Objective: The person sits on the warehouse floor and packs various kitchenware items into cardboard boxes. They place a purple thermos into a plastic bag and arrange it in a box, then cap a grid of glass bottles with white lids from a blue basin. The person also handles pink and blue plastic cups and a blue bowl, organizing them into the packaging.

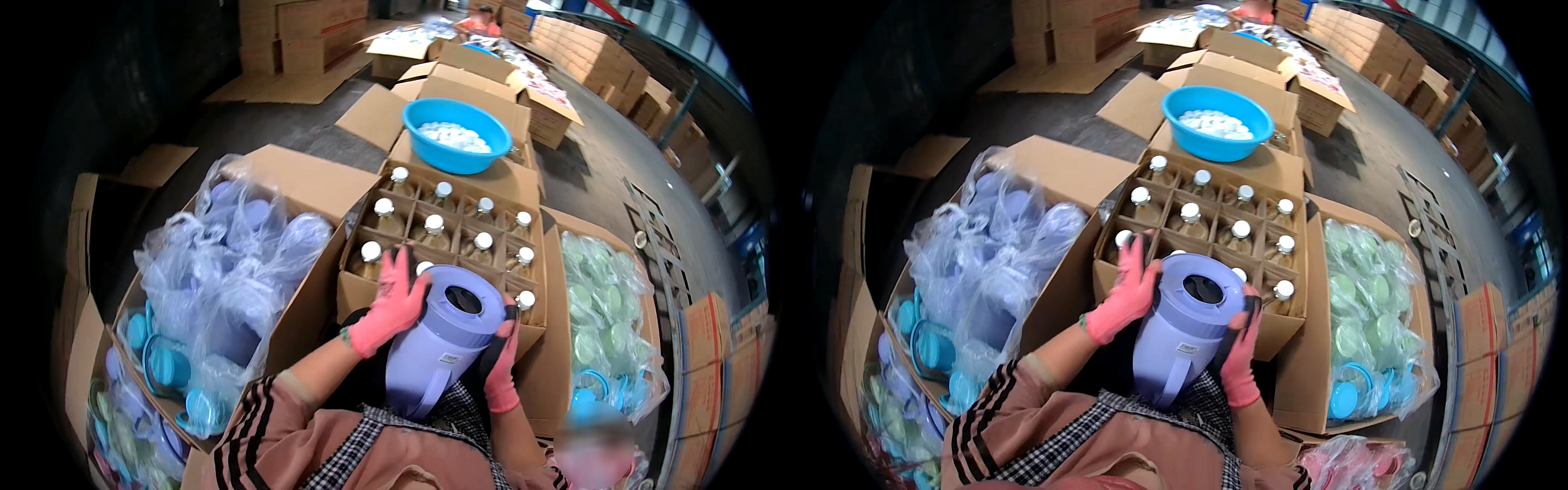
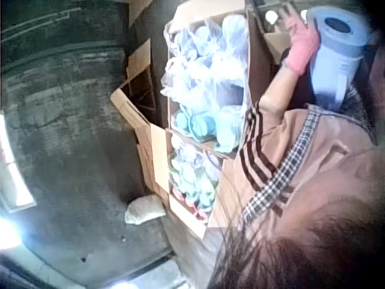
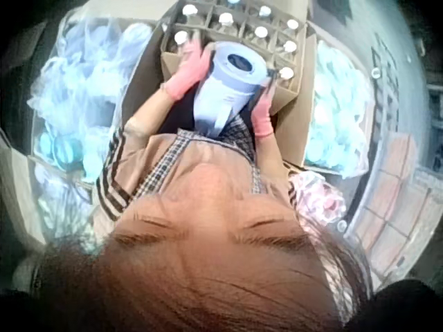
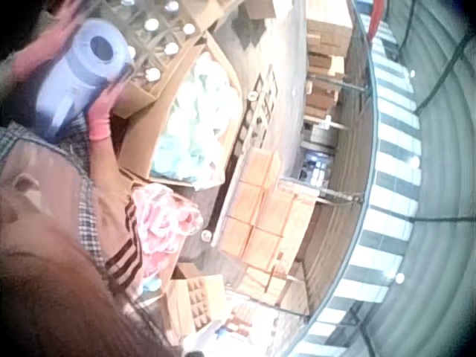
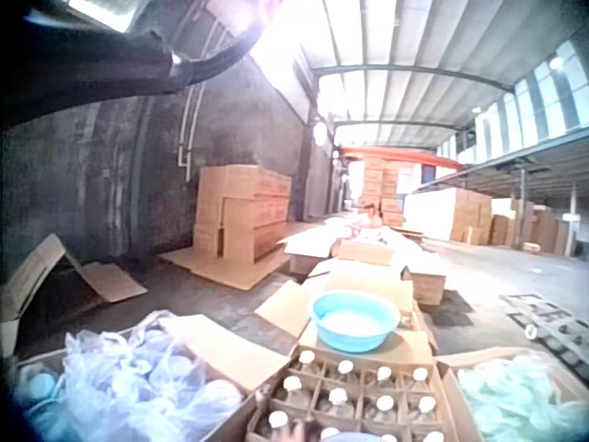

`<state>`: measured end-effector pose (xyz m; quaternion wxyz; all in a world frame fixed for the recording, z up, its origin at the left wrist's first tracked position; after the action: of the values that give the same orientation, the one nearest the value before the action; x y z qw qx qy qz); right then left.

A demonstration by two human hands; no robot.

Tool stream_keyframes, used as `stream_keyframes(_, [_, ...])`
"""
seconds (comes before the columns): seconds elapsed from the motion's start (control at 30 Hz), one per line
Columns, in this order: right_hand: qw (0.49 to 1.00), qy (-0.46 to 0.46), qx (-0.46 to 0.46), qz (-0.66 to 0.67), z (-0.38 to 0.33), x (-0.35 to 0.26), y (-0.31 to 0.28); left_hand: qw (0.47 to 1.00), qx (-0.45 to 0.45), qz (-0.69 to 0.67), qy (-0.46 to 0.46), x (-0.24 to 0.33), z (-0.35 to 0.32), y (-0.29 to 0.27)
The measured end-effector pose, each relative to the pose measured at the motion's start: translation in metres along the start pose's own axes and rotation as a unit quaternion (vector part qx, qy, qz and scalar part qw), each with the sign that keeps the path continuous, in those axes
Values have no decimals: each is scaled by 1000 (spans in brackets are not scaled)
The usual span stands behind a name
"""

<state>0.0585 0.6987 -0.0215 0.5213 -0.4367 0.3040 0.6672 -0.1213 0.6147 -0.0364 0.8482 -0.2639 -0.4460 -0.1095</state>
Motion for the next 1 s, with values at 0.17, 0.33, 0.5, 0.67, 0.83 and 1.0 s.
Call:
stream_keyframes(0.17, [936, 291, 26, 196, 36, 73, -35, 940, -151, 40, 304, 98, -31, -10])
stream_keyframes(0.33, [981, 122, -54, 139, 0, 32, 0, 993, -60, -63, 76, 19, -5, 7])
stream_keyframes(0.5, [946, 143, -48, 286, 14, -11, 4, 967, -62, -11, 248, 76, -21, -29])
stream_keyframes(0.67, [982, -155, 25, 105, 6, -120, 15, 939, -23, -54, 339, 100, -14, -64])
stream_keyframes(0.83, [893, -373, -101, -232, -8, -85, -4, 931, -116, -342, 61, 101, -37, -62])
stream_keyframes(1.0, [983, 33, -181, 13, -5, -71, -16, 926, -63, -302, 219, 94, -50, -52])
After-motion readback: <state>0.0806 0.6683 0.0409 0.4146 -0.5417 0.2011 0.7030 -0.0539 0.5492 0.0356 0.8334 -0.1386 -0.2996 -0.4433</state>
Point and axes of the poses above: each hand's wrist, its own z-axis towards the middle knuckle, its own y-axis out of the palm, x = y × z, the point moved 1 cm from there along z, towards the middle knuckle, and after that the axes turned 5 degrees about x, right-handed, at the moved point
